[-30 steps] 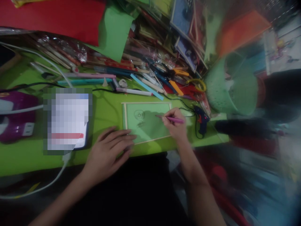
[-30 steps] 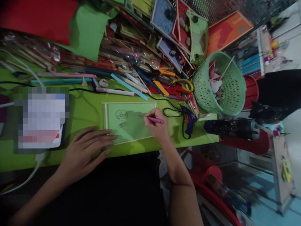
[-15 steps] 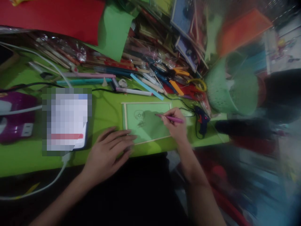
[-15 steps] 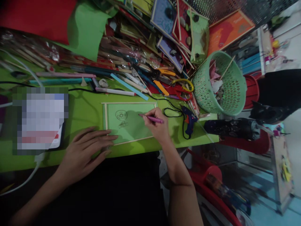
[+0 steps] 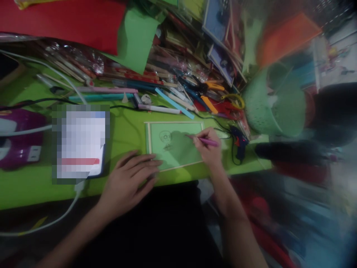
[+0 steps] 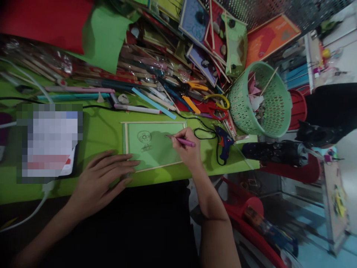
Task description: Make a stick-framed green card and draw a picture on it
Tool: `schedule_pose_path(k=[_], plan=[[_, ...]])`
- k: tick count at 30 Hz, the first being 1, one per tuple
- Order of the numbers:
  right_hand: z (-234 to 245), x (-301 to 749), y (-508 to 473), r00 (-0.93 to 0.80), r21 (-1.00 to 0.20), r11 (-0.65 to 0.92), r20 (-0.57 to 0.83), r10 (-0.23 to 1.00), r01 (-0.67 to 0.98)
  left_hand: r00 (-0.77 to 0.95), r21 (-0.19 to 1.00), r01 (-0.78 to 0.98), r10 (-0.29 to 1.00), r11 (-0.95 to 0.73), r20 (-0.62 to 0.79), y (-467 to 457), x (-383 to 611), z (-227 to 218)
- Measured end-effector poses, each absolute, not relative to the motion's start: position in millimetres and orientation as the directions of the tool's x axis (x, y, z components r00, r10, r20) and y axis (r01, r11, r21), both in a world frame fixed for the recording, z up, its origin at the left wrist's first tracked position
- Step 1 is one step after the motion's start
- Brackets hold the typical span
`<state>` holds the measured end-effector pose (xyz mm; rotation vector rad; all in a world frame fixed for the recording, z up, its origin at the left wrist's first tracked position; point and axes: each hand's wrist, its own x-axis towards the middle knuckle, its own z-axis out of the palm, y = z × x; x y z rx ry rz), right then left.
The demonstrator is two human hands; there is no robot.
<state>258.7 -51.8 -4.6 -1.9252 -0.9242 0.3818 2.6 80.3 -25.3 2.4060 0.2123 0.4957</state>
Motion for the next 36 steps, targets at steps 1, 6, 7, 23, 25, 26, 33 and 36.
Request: schedule_pose_path(k=[1,6,7,23,25,26,33,36], plan=[[-4.9,258.9,-52.1,0.668,-0.85,-0.282,0.105,0.737,0.445,0.915,0.638,0.022,0.272,-0.77,0.298,80.3,2.4,-25.4],[-5.0,259.1,-52.5,0.671,-0.861,-0.278,0.093,0.736,0.425,0.916,0.624,0.021,0.265,-0.781,0.301,80.5,2.6,-25.8],[-4.5,259.0,-52.3,0.671,-0.863,-0.276,0.093,0.735,0.422,0.916,0.622,0.021,0.264,-0.783,0.302,80.6,2.8,-25.8],[-4.4,259.5,-51.7,0.666,-0.874,-0.26,0.093,0.74,0.411,0.913,0.63,0.017,0.268,-0.777,0.306,80.3,2.9,-26.5],[-4.6,259.5,-52.0,0.674,-0.879,-0.26,0.089,0.734,0.399,0.911,0.635,0.016,0.274,-0.773,0.31,80.4,3.1,-26.1],[-4.5,259.5,-52.3,0.676,-0.883,-0.258,0.087,0.732,0.393,0.909,0.636,0.017,0.277,-0.771,0.311,80.4,3.2,-26.0],[-4.0,259.7,-56.1,0.671,-0.899,-0.255,0.056,0.739,0.356,0.909,0.64,0.03,0.288,-0.768,0.302,79.1,3.1,-25.8],[-3.7,259.9,-56.5,0.669,-0.904,-0.255,0.045,0.742,0.344,0.911,0.651,0.044,0.298,-0.758,0.286,79.1,2.8,-25.5]])
